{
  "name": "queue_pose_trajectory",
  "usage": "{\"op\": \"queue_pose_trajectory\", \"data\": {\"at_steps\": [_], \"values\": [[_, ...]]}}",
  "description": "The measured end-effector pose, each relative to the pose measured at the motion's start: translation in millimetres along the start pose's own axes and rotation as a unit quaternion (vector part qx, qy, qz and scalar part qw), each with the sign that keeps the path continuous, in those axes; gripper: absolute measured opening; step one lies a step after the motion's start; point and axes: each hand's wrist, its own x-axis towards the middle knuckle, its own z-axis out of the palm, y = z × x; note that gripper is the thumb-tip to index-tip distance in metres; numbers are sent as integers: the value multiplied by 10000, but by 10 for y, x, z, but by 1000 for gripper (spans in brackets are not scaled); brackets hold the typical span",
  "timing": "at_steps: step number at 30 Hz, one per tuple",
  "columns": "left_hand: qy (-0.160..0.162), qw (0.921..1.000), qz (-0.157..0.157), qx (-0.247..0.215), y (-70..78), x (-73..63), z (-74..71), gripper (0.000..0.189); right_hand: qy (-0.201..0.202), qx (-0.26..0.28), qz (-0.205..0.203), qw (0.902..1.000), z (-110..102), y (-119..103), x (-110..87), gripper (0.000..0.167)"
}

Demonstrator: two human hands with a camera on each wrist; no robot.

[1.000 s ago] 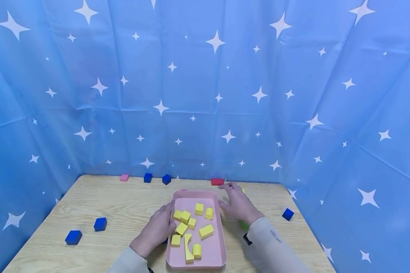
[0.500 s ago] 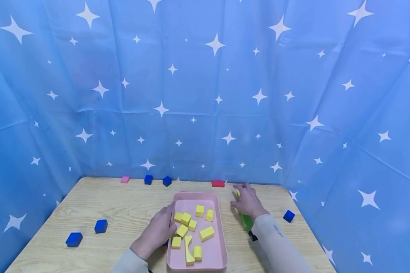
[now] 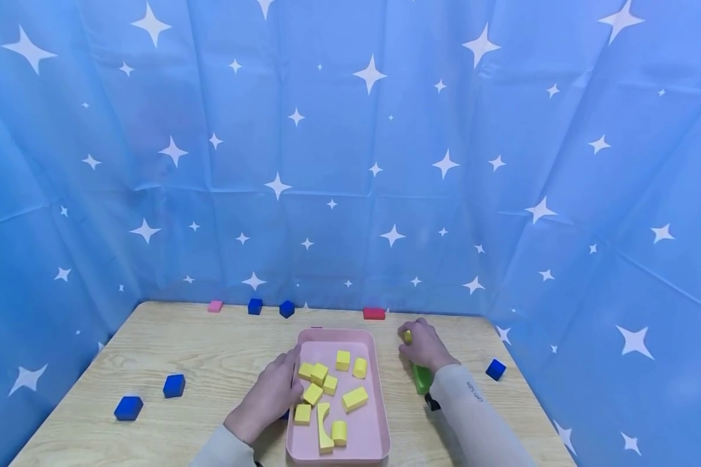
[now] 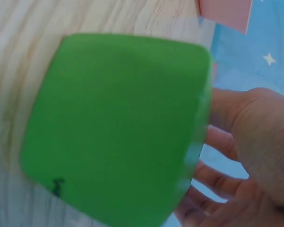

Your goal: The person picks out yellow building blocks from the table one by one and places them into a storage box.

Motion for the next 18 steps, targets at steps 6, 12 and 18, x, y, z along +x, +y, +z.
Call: {"op": "queue_pose_trajectory", "data": {"at_steps": [6, 12, 18], "values": [[21, 10000, -19, 2, 0, 4, 1, 80, 60, -83, -264, 9996, -14, -7, -16, 28], [43, 10000, 13, 20, -1, 6, 2, 78, 112, -31, -394, 9992, -46, -37, -65, 24], [42, 10000, 6, 6, 4, -2, -1, 77, 181, 30, -438, 9989, -85, -77, -126, 23]]}}
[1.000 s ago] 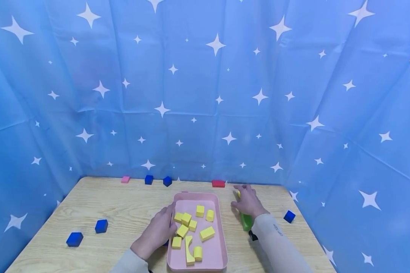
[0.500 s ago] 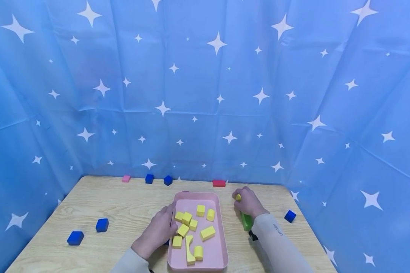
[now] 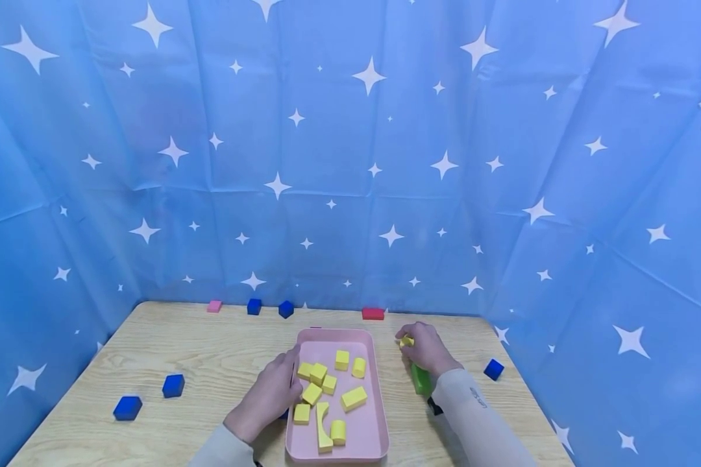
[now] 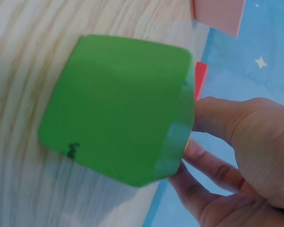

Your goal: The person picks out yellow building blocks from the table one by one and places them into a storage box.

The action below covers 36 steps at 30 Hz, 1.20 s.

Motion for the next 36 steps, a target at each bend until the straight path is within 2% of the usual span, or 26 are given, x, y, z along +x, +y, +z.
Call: {"op": "queue_pose_trajectory", "data": {"at_steps": [9, 22, 27, 36], "values": [[35, 10000, 18, -26, 1, -7, -2, 76, 125, -100, -48, 9999, -45, -67, -75, 28], [132, 9998, 111, 128, -24, 0, 33, 74, 274, 39, -38, 9996, -93, -322, -275, 29], [98, 9999, 81, 110, -25, -14, 41, 76, 246, 113, 11, 9996, -106, -405, -358, 27], [10, 10000, -36, 52, -23, -22, 31, 79, 325, 69, -188, 9993, -148, -509, -505, 27]]}}
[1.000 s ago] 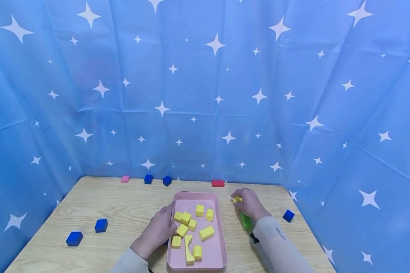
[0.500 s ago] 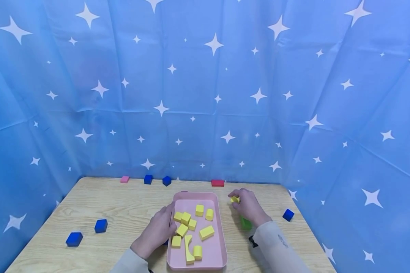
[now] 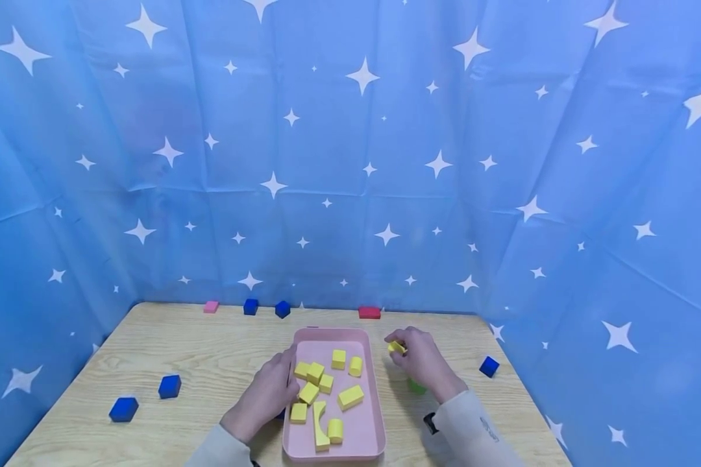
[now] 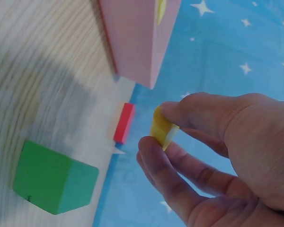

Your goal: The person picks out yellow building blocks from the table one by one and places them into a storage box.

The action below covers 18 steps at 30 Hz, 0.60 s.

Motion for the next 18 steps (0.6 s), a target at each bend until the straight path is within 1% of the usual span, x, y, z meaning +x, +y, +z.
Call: {"op": "queue_pose_trajectory", "data": {"at_steps": [4, 9, 11, 15, 18], "values": [[-30, 10000, -18, -6, 11, 10, -15, 80, -23, -58, -73, 10000, -45, -58, -68, 27], [-21, 10000, 65, -19, -7, 13, -14, 80, -83, -22, -53, 9999, -63, -135, -147, 26], [-17, 10000, 59, -51, -11, 14, -14, 80, -87, 5, -121, 9999, -65, -165, -175, 26], [-31, 10000, -26, -69, -20, 15, -10, 81, -121, 30, -402, 9991, -55, -218, -235, 27], [-40, 10000, -13, -70, -18, 12, 1, 81, -166, 1, -674, 9976, -38, -257, -294, 28]]}}
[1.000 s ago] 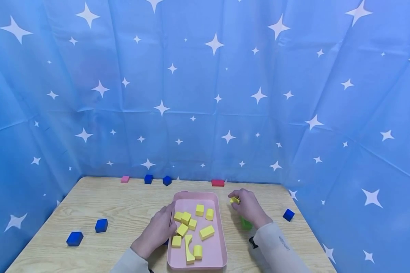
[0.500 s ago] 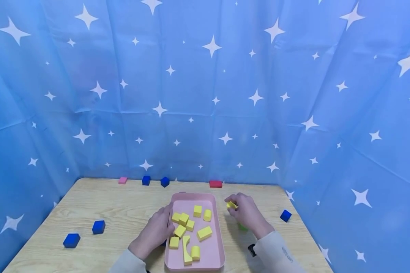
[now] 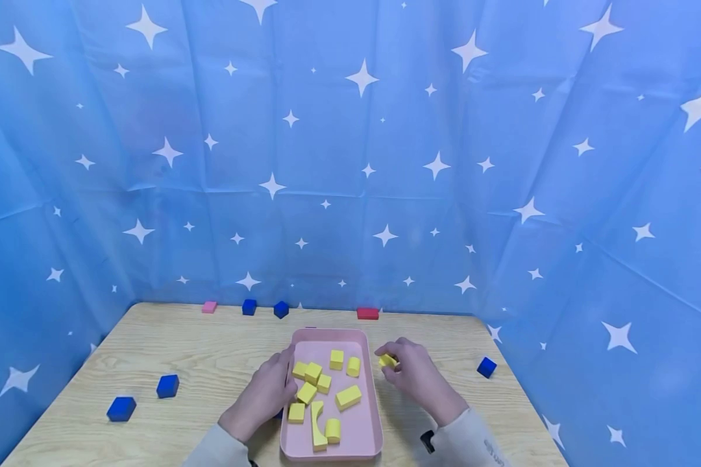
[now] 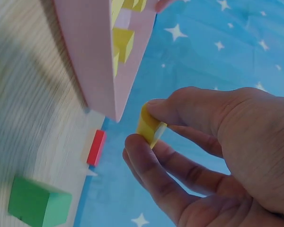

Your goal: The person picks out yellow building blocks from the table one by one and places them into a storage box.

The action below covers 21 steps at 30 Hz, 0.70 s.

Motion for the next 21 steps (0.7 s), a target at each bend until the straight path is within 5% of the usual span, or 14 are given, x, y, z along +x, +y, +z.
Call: {"op": "queue_pose_trajectory", "data": {"at_steps": [21], "values": [[31, 9999, 116, 47, -2, 6, -22, 77, -838, 74, -725, 9938, 105, -478, -240, 32]]}}
